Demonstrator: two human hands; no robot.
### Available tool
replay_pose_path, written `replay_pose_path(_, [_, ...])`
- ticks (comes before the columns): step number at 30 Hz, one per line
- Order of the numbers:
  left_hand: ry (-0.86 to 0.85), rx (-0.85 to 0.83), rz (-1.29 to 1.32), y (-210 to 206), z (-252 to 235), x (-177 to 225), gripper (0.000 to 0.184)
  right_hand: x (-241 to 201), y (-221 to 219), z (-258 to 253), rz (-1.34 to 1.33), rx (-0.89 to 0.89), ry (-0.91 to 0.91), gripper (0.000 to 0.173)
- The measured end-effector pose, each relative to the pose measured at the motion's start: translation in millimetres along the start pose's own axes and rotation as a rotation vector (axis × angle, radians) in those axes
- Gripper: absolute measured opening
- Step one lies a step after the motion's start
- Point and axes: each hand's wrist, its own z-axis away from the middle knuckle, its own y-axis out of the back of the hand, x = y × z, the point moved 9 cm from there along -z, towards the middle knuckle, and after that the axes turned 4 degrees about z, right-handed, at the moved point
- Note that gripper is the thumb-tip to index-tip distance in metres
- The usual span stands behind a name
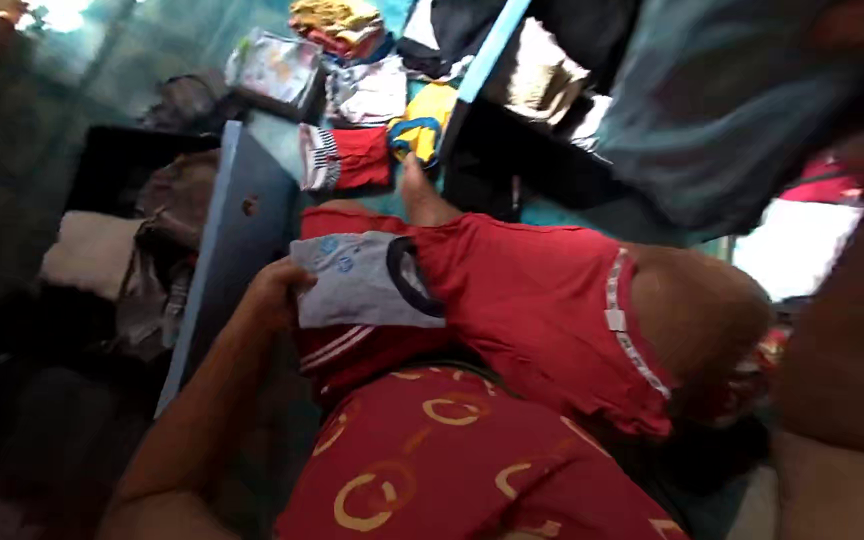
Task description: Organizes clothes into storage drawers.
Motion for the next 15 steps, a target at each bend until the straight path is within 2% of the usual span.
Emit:
replay_pose_path(2, [-0.041,-0.031,0.062,-2,6,-2,0.030,-73,-123,55,0.252,-0.148,0.161,0.042])
replay_pose_path(3, [-0.054,-0.035,0.094,-3,10,-3,0.029,-93,-185,86,0.340,-0.270,0.259,0.045])
replay_pose_path(5, [-0.078,0.000,0.110,-6,22,0,0.022,-97,-301,150,0.581,-0.602,0.363,0.060])
replay_pose_path(7, [-0.090,0.082,0.120,10,23,-7,0.023,-93,-368,204,0.656,-0.713,0.482,0.066])
replay_pose_path(10, [-0.106,0.029,0.241,29,9,-21,0.027,-94,-386,223,0.693,-0.645,0.611,0.063])
replay_pose_path(13, [-0.056,0.057,0.240,27,7,-27,0.025,-93,-378,214,0.689,-0.625,0.580,0.064])
replay_pose_path(15, [-0.058,0.038,0.252,19,10,-22,0.024,-91,-371,205,0.655,-0.647,0.533,0.072])
